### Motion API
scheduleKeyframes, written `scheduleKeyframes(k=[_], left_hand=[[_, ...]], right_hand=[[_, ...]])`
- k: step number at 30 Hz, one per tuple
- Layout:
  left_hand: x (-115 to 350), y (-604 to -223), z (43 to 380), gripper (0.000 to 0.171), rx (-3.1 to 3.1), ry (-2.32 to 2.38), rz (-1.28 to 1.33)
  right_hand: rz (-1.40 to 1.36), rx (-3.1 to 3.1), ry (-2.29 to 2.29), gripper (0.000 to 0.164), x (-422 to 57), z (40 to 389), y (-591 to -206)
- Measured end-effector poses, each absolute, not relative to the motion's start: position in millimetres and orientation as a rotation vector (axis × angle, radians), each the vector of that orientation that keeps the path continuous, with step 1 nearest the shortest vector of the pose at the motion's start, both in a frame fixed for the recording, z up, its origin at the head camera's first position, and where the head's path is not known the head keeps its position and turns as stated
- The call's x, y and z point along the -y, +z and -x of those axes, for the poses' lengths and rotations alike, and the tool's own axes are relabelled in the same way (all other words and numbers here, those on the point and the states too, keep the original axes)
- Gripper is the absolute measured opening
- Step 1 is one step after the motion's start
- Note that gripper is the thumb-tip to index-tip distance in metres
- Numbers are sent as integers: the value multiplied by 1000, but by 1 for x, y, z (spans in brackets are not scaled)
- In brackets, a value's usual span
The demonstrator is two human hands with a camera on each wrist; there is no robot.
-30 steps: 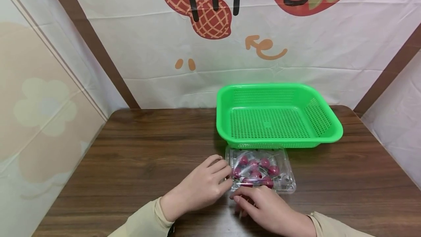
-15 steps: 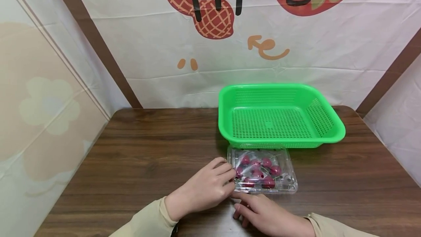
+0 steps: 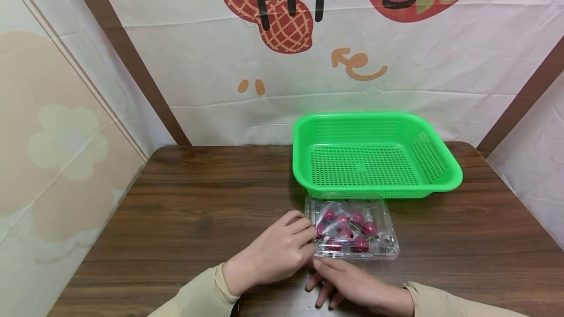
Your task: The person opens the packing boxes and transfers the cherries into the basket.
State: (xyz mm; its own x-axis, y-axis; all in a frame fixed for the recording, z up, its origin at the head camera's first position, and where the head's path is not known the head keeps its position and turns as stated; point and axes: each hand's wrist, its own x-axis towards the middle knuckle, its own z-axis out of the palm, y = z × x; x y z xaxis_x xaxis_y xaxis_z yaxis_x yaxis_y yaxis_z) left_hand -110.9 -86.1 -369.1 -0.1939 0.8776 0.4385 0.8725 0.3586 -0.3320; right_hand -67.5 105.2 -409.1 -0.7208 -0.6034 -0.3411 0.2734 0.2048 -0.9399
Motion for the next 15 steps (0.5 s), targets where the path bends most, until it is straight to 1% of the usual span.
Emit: scheduleKeyframes(k=[4,8,12,15], left_hand=[[86,-369,111,19,2065,1,1509],[85,-369,111,20,2051,27,1509],[84,-370,112,20,2016,69,1509],[84,-370,113,20,1983,76,1509]], right_hand=[[208,-1673,-1695,55,-103,67,-409],[89,-1592,-1764,57,-102,66,-409],[-66,-1545,-1813,53,-104,66,-408],[-193,-1477,-1872,44,-105,67,-408]])
